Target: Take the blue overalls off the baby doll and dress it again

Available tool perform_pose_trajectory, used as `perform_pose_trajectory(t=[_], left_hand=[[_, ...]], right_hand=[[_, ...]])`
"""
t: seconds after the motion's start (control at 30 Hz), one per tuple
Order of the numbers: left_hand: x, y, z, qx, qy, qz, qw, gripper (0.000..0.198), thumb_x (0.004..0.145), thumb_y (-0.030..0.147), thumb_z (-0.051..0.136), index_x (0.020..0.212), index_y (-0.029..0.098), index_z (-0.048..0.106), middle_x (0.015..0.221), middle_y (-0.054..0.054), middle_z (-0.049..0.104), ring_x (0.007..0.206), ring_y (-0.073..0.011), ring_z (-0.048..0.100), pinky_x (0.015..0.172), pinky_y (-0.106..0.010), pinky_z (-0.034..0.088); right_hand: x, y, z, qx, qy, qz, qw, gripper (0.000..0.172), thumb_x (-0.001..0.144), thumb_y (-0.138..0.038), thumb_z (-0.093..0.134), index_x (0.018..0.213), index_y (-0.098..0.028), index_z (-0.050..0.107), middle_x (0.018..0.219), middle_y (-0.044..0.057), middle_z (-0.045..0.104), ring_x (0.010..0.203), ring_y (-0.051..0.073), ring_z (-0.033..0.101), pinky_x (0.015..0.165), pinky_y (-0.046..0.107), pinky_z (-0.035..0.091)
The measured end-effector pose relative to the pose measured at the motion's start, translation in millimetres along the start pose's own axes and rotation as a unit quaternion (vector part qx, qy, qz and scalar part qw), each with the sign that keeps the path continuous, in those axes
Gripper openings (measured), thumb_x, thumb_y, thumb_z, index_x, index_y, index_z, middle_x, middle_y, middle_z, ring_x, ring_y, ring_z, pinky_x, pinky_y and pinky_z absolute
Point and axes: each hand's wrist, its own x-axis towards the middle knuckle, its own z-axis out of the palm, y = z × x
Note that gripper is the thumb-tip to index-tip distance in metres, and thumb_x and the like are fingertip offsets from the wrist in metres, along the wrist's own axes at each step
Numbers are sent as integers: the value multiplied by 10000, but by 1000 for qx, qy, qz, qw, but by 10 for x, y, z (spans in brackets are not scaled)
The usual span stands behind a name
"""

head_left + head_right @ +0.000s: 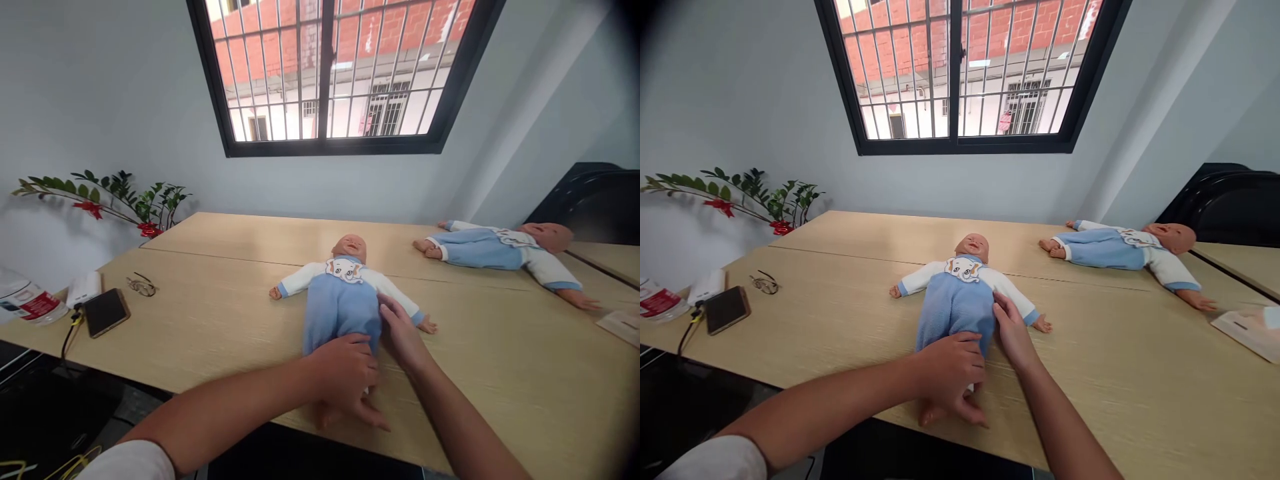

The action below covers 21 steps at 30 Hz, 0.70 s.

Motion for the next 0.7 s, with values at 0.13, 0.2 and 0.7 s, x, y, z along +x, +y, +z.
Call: perform_pose_trajectory(t=[0.13,0.2,0.7], left_hand=[[75,-120,75,15,3,-79,997,598,754,788,685,762,193,735,792,-43,760,834,-219,669,1073,-412,397],[111,-238,90,23,6,-99,995,617,767,805,657,737,193,733,775,-51,751,832,-231,660,1027,-415,416],[115,-1941,-208,34,30,-370,928,558,811,724,637,685,193,749,764,-122,749,914,-322,662,920,-442,453]], right_hand=[[-33,-141,-69,-66,24,-38,997,490,891,-525,601,1272,-220,629,1408,124,644,1344,295,567,1199,493,381],[-50,-212,-92,-94,27,-45,994,476,904,-517,579,1268,-214,622,1394,128,646,1327,292,576,1182,481,400],[-150,-216,-37,-246,-68,-62,965,475,935,-537,498,1258,-214,628,1301,159,670,1148,307,674,992,493,564]])
